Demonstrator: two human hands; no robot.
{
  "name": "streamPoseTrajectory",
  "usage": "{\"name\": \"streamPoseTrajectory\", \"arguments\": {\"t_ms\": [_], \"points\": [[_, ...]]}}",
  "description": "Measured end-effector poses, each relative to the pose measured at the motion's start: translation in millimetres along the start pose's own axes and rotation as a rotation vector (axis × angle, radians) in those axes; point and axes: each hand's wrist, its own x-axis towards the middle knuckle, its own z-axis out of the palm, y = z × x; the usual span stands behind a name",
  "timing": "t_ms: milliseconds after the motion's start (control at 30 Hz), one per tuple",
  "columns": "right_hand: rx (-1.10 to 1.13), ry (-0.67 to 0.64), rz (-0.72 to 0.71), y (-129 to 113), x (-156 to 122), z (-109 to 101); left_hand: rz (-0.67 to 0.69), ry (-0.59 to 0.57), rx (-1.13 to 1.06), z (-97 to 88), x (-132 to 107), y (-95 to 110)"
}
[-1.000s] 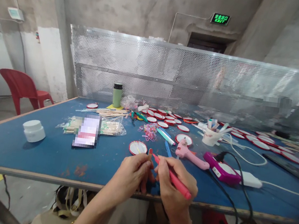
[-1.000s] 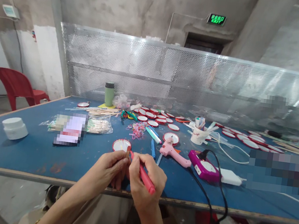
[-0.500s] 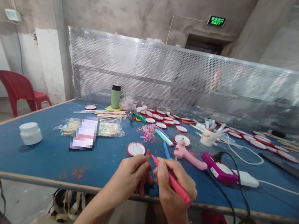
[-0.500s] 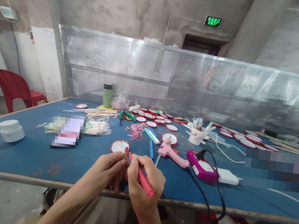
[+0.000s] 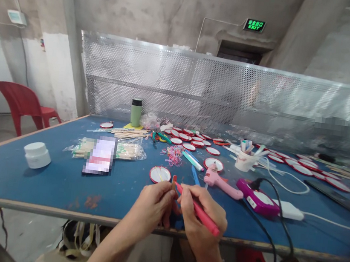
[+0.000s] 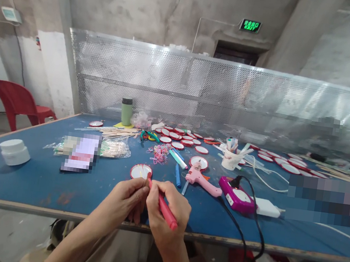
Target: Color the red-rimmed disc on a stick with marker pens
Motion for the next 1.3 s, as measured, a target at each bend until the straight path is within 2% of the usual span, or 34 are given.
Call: {"name": "streamPoseTrajectory", "arguments": {"t_ms": [333,600,1300], "points": [[-0.003,-0.011,-0.012,-0.3,1.3,0.9,-0.001,-0.005,0.013,-0.4,-0.2,-0.9],[-0.004,0.064,0.049,2.3,-0.5,3.1,-0.001,-0.001,0.031,-0.3,0.2,-0.6],[-0.011,0.061,0.018,2.2,2.9,4.0,0.022,-0.002,0.053,-0.3,0.0,-3.8]]}}
